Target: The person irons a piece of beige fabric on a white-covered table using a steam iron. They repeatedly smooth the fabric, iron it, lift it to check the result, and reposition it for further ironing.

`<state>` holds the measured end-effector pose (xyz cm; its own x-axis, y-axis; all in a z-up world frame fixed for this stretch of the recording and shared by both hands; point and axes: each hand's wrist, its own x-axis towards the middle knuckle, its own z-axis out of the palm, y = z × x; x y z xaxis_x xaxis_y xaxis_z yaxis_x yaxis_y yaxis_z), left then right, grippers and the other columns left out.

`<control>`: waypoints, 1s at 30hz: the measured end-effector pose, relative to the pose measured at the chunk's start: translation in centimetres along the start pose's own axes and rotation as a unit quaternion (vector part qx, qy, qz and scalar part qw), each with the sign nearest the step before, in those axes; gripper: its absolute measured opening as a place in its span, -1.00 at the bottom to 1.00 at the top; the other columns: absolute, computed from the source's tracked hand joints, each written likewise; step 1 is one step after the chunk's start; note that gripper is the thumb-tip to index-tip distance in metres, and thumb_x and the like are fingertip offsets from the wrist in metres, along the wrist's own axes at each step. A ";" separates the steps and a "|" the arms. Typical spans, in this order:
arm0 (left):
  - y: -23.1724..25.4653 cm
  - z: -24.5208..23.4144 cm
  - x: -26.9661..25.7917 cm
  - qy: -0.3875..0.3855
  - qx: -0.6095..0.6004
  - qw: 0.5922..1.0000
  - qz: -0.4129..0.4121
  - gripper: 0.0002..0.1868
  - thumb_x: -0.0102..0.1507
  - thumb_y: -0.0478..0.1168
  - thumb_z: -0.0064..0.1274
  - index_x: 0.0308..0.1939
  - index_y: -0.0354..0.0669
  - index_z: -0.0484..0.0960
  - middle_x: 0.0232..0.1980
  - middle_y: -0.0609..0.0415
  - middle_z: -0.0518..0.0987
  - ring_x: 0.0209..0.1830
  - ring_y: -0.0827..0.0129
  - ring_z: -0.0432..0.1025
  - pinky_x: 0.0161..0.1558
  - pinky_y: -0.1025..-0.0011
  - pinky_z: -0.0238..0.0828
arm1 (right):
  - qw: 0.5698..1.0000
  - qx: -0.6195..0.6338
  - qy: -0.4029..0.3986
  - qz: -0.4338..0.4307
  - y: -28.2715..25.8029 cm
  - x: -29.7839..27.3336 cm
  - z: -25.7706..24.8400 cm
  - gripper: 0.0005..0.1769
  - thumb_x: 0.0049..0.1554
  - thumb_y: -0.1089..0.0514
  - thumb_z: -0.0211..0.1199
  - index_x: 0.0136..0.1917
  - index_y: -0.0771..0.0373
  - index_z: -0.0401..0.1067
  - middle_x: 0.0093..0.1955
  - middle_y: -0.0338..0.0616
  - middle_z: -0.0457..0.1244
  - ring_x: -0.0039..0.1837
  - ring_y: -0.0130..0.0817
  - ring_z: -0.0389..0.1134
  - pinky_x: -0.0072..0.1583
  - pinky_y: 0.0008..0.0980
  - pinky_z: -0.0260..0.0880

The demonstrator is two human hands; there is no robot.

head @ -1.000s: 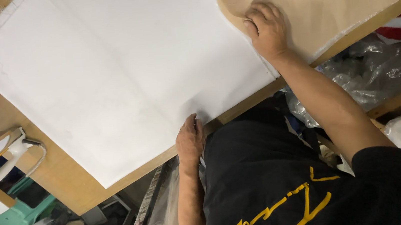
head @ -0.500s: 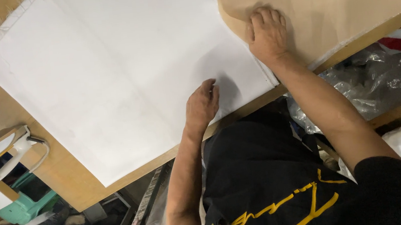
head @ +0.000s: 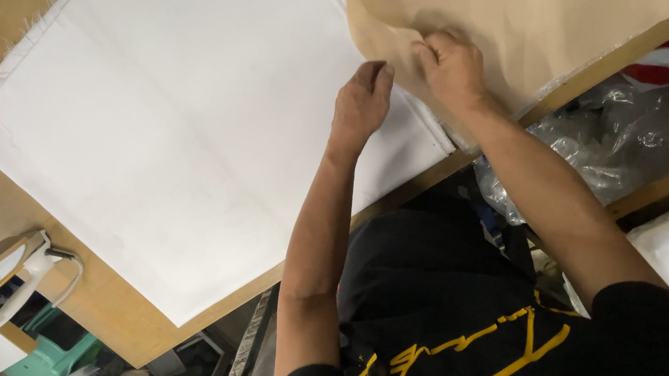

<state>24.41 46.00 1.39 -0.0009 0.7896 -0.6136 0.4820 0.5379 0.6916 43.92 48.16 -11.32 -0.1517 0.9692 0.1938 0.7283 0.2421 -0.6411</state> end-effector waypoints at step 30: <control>-37.6 -25.6 -11.2 0.318 -0.172 0.922 -0.136 -0.64 0.33 -0.08 -0.16 -0.10 -0.27 0.65 -0.36 -0.12 0.62 -0.43 0.29 0.60 -0.36 0.32 0.60 | 0.922 0.011 -0.145 -0.359 -39.0 -13.1 21.9 -0.82 0.30 0.20 0.13 -0.13 0.16 0.50 -0.05 -0.05 0.42 0.03 -0.14 0.44 0.08 -0.10 0.23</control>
<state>-16.17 24.51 -7.96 -0.6470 0.5658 -0.5112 0.0811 0.7177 0.6916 2.89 26.93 -5.10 -0.7636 0.5297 0.3692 0.3579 0.8232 -0.4408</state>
